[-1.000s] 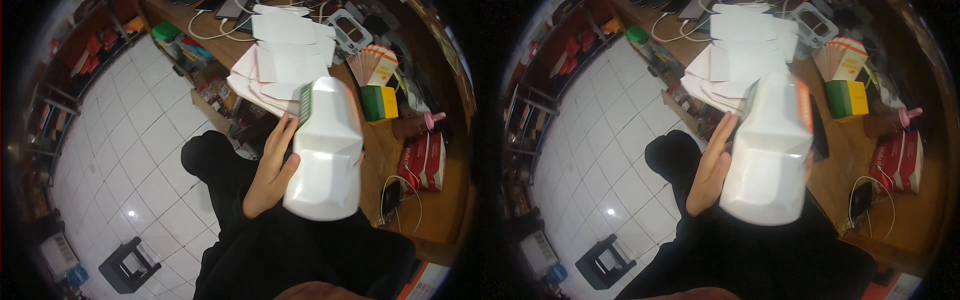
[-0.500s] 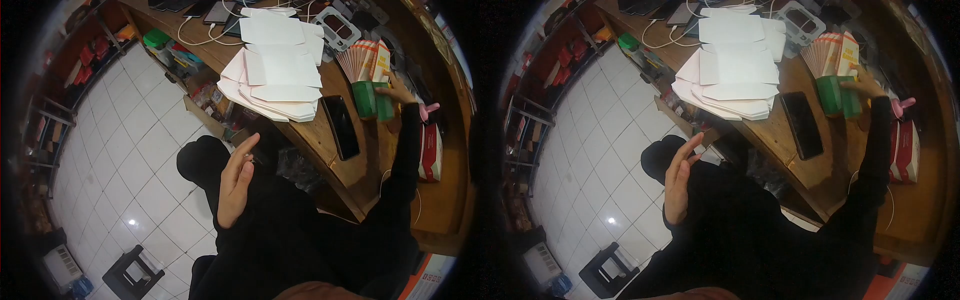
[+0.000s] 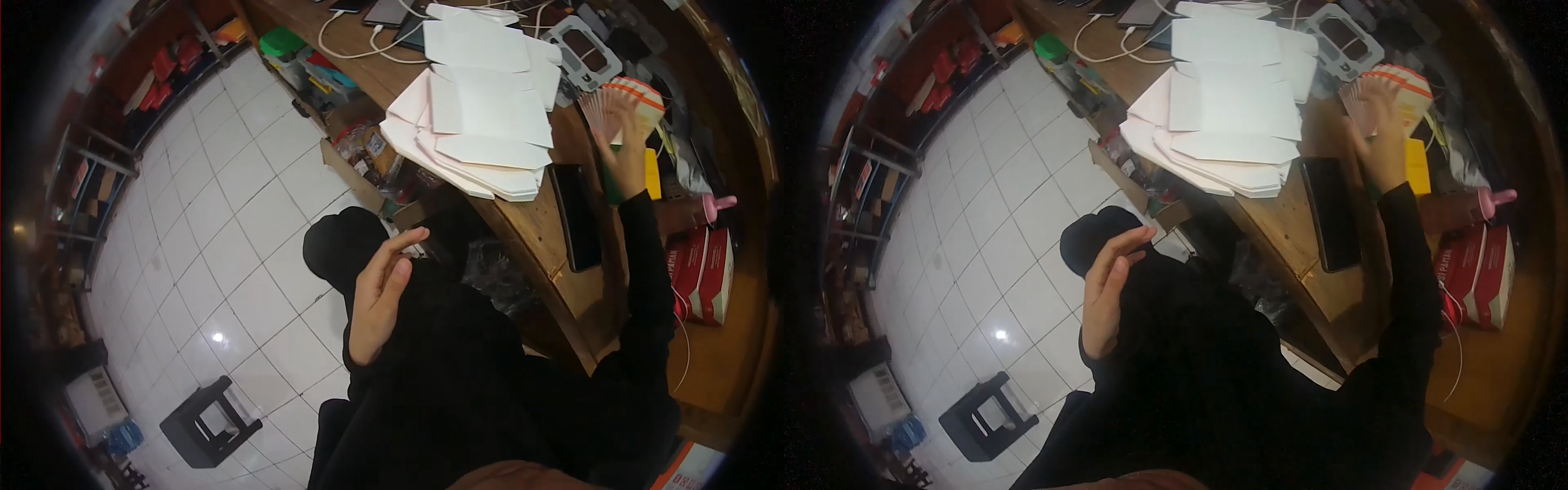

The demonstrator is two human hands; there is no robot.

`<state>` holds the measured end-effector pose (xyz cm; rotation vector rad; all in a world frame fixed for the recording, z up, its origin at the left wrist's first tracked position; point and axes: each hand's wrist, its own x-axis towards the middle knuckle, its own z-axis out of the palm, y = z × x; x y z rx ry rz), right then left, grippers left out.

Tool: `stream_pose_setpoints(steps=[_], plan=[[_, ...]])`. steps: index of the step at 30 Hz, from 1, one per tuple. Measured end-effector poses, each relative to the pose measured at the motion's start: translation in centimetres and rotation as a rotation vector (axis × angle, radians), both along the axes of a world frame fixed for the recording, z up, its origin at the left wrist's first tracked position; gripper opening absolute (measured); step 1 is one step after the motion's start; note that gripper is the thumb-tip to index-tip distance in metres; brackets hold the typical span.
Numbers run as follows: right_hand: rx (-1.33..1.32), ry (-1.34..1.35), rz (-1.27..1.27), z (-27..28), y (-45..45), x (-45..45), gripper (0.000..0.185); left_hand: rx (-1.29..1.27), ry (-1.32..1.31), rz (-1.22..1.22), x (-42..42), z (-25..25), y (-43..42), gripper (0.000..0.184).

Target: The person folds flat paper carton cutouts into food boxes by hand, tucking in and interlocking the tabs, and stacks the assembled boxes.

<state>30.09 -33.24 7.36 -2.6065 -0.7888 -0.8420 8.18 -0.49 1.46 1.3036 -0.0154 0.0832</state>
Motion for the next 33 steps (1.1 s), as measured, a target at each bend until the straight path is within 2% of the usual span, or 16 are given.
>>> stream_pose_setpoints(steps=[2,3,4,7,9,12,14,16,19,20,22,26,27,29,31,33], plan=[[0.093,0.412,0.3,-0.1,5.4,-1.4,0.038,0.003,-0.006,0.071,-0.7,-0.2,0.5,0.035],[-0.075,0.278,0.438,-0.1,8.2,-1.7,0.043,-0.007,0.014,0.113,-1.0,0.1,0.6,0.034],[-0.066,0.427,0.5,-0.2,10.3,-2.1,0.048,0.009,0.016,0.151,-1.3,0.0,0.8,0.033],[-0.235,0.481,0.523,-0.6,12.8,-0.7,0.057,0.007,0.018,0.208,-2.9,-0.3,1.4,0.033],[-0.491,0.807,0.346,1.1,13.8,-0.1,0.055,-0.06,0.04,0.213,-3.9,-0.8,1.9,0.033],[-0.311,1.081,0.458,0.8,13.0,3.2,0.047,-0.115,0.044,0.252,-4.2,-1.5,2.4,0.032],[-0.47,1.077,0.328,0.4,13.1,3.8,0.043,-0.122,0.049,0.27,-4.3,-1.5,2.4,0.031],[-0.642,0.133,0.487,-2.6,12.7,2.6,0.045,-0.107,0.041,0.296,-4.3,-1.5,2.5,0.031],[-0.468,0.143,0.355,-5.4,12.9,0.5,0.036,-0.133,0.005,0.305,-4.2,-1.6,2.3,0.029],[-0.301,0.498,0.193,-4.2,13.0,0.4,0.037,-0.167,0.002,0.302,-4.2,-1.5,2.2,0.026],[0.251,0.659,0.318,-1.5,11.3,-0.6,0.035,-0.076,-0.019,0.337,-4.3,-1.6,2.2,0.023],[-0.252,-0.715,-0.141,-2.1,2.3,3.5,0.031,-0.004,-0.041,0.53,-4.2,-0.9,1.6,0.015],[-0.225,-0.703,-0.188,-1.8,-0.9,2.6,0.027,0.21,-0.194,0.586,-4.4,-0.5,1.7,0.014],[0.028,-0.372,0.211,5.6,5.5,-6.4,0.027,0.524,-0.495,0.658,-4.6,0.4,1.5,0.02],[0.118,0.046,0.464,4.4,4.9,-10.8,0.029,0.712,-0.688,0.726,-5.0,1.8,0.3,0.025],[-0.16,0.233,0.867,6.4,11.9,-15.1,0.028,0.874,-0.807,0.775,-5.2,2.3,-1.3,0.026]])
